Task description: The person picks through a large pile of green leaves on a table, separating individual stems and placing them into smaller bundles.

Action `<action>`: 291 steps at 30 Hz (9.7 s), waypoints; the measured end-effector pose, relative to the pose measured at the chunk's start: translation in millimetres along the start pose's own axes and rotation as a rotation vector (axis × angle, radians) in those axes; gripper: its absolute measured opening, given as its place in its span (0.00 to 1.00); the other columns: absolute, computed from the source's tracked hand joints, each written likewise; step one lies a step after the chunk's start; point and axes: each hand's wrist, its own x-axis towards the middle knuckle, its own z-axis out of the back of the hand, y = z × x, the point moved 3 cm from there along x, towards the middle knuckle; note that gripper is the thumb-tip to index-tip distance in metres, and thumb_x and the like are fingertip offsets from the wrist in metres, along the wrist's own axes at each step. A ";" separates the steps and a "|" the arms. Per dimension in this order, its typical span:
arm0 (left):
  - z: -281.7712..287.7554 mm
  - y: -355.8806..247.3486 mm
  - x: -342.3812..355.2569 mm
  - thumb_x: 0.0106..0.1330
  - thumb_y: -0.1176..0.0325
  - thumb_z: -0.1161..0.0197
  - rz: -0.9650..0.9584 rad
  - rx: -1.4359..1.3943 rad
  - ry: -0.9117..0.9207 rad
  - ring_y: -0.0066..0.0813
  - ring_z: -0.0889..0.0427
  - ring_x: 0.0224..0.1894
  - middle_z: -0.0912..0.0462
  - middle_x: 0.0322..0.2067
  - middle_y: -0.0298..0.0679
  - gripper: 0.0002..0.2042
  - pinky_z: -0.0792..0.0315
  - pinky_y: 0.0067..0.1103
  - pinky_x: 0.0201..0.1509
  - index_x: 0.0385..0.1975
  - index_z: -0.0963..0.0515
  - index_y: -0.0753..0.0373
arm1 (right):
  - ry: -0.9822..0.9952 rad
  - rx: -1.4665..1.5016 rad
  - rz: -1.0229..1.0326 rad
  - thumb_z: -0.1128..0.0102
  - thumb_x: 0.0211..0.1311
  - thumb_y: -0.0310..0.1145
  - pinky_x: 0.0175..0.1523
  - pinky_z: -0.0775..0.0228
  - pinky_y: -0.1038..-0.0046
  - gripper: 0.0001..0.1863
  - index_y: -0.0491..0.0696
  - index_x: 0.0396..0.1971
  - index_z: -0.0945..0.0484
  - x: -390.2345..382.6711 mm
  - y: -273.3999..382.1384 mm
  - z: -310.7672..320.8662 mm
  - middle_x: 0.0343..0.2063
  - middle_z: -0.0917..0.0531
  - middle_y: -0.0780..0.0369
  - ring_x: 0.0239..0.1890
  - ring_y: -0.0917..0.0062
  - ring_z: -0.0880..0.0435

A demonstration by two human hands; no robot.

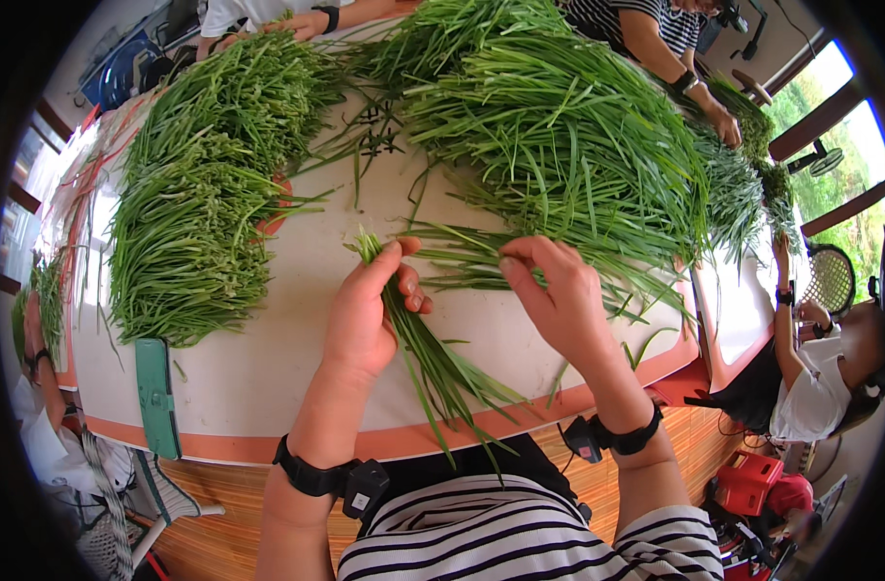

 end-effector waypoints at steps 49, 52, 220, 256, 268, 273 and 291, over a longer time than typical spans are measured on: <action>-15.8 16.7 -9.9 0.62 0.66 0.44 0.107 0.256 0.107 0.23 0.31 0.23 0.30 0.22 0.34 0.09 0.32 0.21 0.28 0.37 0.28 0.64 | -0.200 1.057 -0.486 0.46 0.61 0.33 0.37 0.33 0.80 0.09 0.42 0.33 0.25 -32.8 -11.3 -16.5 0.31 0.22 0.64 0.32 0.83 0.25; -17.4 15.4 -12.4 0.62 0.66 0.44 0.123 0.234 0.138 0.22 0.31 0.22 0.30 0.21 0.33 0.09 0.32 0.21 0.27 0.38 0.27 0.64 | -0.210 1.318 -0.538 0.48 0.62 0.34 0.37 0.32 0.81 0.10 0.43 0.34 0.25 -32.0 -12.0 -1.7 0.32 0.21 0.63 0.33 0.83 0.24; -9.1 -2.3 -6.8 0.66 0.64 0.48 0.006 0.022 0.152 0.20 0.35 0.23 0.37 0.19 0.28 0.13 0.32 0.23 0.32 0.45 0.31 0.64 | 0.054 -0.108 0.059 0.40 0.48 0.31 0.41 0.34 0.68 0.07 0.45 0.27 0.23 -6.1 -17.3 -1.1 0.25 0.22 0.59 0.32 0.65 0.26; -8.9 -5.6 -5.8 0.65 0.63 0.48 0.006 -0.040 0.075 0.21 0.35 0.21 0.36 0.18 0.28 0.08 0.34 0.22 0.30 0.38 0.30 0.59 | 0.108 -0.331 0.085 0.39 0.47 0.34 0.44 0.36 0.69 0.10 0.44 0.25 0.23 -16.8 -17.0 -24.6 0.26 0.25 0.60 0.36 0.65 0.30; -9.8 5.5 -6.2 0.64 0.66 0.48 0.084 0.003 0.056 0.19 0.38 0.21 0.39 0.16 0.27 0.12 0.36 0.21 0.30 0.45 0.32 0.60 | 0.156 0.377 -0.303 0.44 0.58 0.32 0.33 0.33 0.79 0.09 0.41 0.32 0.26 -16.2 1.4 -4.7 0.23 0.21 0.63 0.25 0.82 0.24; -8.6 9.6 -7.5 0.65 0.61 0.48 0.154 0.031 0.067 0.19 0.38 0.19 0.38 0.17 0.28 0.13 0.37 0.21 0.29 0.44 0.30 0.61 | 0.131 0.369 -0.248 0.43 0.57 0.30 0.34 0.32 0.80 0.09 0.40 0.32 0.26 -16.7 13.3 -2.4 0.23 0.21 0.64 0.26 0.82 0.24; -13.1 3.6 -10.7 0.66 0.62 0.50 0.113 0.033 0.140 0.33 0.21 0.38 0.23 0.38 0.43 0.16 0.27 0.27 0.43 0.49 0.32 0.64 | 0.213 0.289 -0.216 0.41 0.54 0.31 0.29 0.32 0.79 0.08 0.42 0.31 0.23 -52.8 7.7 -16.1 0.20 0.22 0.63 0.22 0.80 0.25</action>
